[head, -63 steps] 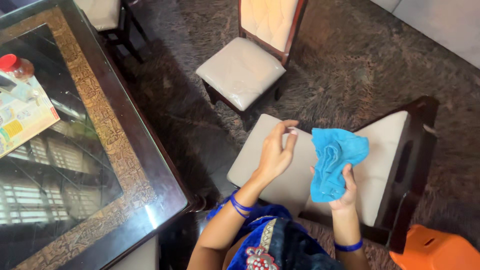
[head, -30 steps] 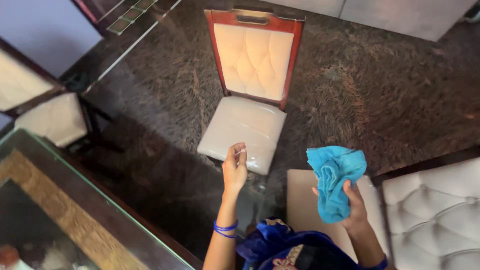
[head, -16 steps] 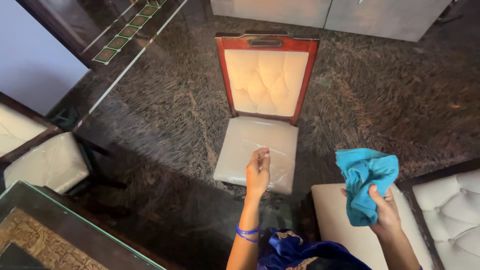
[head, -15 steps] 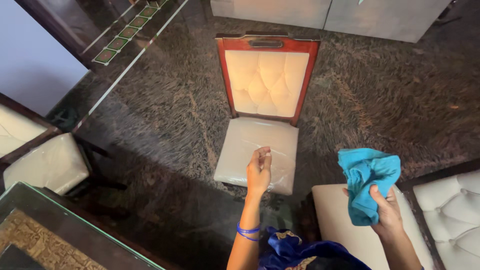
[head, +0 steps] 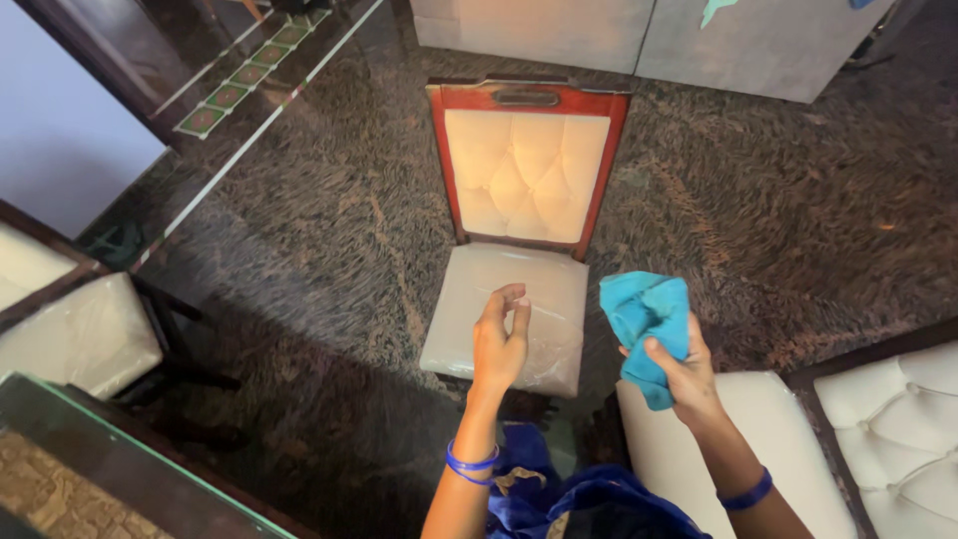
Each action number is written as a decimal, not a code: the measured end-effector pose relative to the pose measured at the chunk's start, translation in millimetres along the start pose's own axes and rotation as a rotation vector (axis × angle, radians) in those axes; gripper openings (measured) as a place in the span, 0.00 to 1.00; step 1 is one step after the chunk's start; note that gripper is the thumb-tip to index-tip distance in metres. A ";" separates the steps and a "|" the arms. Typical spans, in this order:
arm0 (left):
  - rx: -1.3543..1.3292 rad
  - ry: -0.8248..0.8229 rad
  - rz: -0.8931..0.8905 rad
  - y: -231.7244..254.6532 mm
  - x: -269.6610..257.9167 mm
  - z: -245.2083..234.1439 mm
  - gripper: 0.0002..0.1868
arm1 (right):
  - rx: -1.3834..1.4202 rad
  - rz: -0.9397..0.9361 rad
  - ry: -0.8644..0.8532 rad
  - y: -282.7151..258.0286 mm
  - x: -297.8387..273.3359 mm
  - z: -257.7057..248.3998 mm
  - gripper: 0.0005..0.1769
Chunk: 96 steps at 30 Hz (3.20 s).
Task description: The person wipes the wooden frame and cushioned seat of a dining chair using a blue cloth. They clean the backrest, sides, and seat, then move to another chair to continue wiping the frame and seat.
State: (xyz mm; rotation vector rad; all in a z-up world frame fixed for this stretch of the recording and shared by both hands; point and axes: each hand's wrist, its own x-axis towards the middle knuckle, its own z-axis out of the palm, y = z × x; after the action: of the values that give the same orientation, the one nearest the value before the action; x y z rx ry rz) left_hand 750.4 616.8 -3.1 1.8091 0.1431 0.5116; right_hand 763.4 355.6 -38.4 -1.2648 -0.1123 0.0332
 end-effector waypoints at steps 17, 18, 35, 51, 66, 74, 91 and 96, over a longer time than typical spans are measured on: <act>0.386 -0.239 0.216 -21.8 124.8 64.4 0.21 | -0.151 -0.223 0.035 36.1 146.9 -13.2 0.30; 0.420 -0.271 0.219 -24.3 141.4 70.4 0.21 | -0.216 -0.233 0.073 43.5 163.7 -11.0 0.31; 1.212 -0.243 0.436 -198.3 516.8 42.5 0.51 | -0.827 -0.609 0.313 13.2 413.7 49.6 0.36; 0.765 -0.926 0.608 -220.2 632.3 7.9 0.33 | -1.488 -0.336 0.396 106.3 524.7 136.9 0.26; 0.748 -0.851 0.554 -212.8 629.3 0.6 0.34 | -1.560 -0.359 0.517 136.5 543.5 273.9 0.25; 0.707 -0.869 0.546 -213.5 630.5 1.4 0.32 | -1.575 -0.135 0.657 96.4 547.3 145.0 0.25; -0.691 -0.735 -0.007 -263.6 634.3 15.0 0.37 | -1.529 -0.564 0.698 148.1 550.4 293.6 0.13; -0.895 -0.710 -0.271 -278.9 639.3 17.6 0.38 | -1.461 -0.512 0.693 166.9 554.7 365.7 0.14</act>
State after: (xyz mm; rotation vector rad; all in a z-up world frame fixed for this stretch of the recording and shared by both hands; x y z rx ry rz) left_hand 1375.8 911.3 -97.0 0.9722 -0.2910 -0.2648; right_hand 1283.5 801.4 -52.3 -2.5675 0.1935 -1.0989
